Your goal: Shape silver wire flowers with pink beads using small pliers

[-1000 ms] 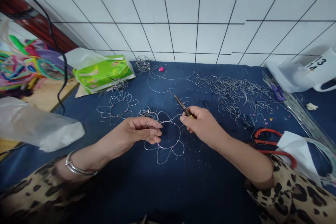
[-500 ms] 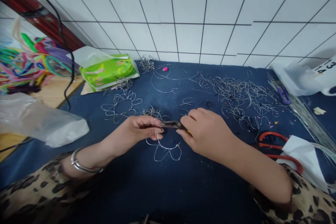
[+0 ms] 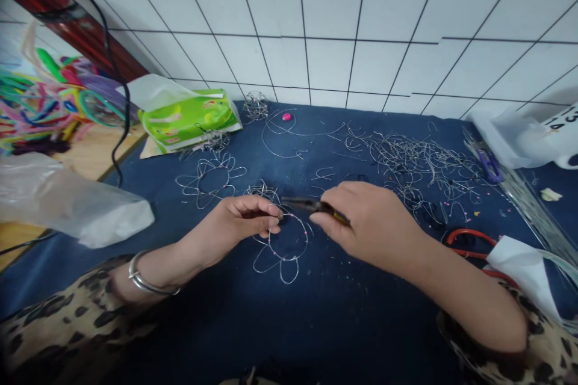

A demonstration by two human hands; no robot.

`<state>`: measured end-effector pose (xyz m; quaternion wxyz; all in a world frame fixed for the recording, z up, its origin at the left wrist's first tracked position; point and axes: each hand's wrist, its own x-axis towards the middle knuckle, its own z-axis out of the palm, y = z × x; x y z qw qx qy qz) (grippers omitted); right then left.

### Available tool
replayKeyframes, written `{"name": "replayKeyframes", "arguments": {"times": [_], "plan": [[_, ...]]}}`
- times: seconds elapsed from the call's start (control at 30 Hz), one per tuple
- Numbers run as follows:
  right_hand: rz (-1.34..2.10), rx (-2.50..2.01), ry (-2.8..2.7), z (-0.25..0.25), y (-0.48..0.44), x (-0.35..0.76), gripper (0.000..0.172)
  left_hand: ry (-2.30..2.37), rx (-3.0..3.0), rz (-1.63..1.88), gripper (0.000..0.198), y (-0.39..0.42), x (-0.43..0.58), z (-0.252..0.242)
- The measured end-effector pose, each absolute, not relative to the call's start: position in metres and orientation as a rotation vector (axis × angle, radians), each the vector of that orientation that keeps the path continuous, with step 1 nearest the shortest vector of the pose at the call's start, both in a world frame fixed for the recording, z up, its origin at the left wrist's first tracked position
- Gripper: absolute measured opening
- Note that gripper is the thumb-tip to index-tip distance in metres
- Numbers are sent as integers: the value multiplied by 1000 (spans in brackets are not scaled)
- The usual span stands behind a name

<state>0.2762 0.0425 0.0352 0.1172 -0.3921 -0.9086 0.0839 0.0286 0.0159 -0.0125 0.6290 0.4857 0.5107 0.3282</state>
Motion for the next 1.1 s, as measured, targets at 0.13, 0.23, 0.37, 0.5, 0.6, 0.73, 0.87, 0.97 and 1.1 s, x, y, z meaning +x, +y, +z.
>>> {"name": "replayKeyframes", "arguments": {"times": [0.13,0.23,0.37,0.5,0.6,0.73,0.87,0.97,1.1], "plan": [[224,-1201,-2628,32,52,282,28,1157,1103,730,14,17,28,-12],[225,-1064,-2762,26,49,279,26,1148,1133,708,13,17,28,-11],[212,-973,-2824,20,42,272,27,1146,1217,671,9,17,29,-9],[148,-952,-2852,18,37,267,25,1159,1278,641,8,15,29,-8],[111,-1001,-2876,19,34,265,25,1146,1296,638,9,15,29,-8],[82,-1074,-2898,20,30,263,24,1119,1290,670,13,15,31,-9],[89,-1140,-2882,21,26,262,21,1114,1302,672,13,15,32,-10],[89,-1169,-2871,22,24,260,21,1111,1295,676,14,15,32,-12],[86,-1176,-2856,20,24,258,23,1104,1276,683,15,15,33,-12]]}}
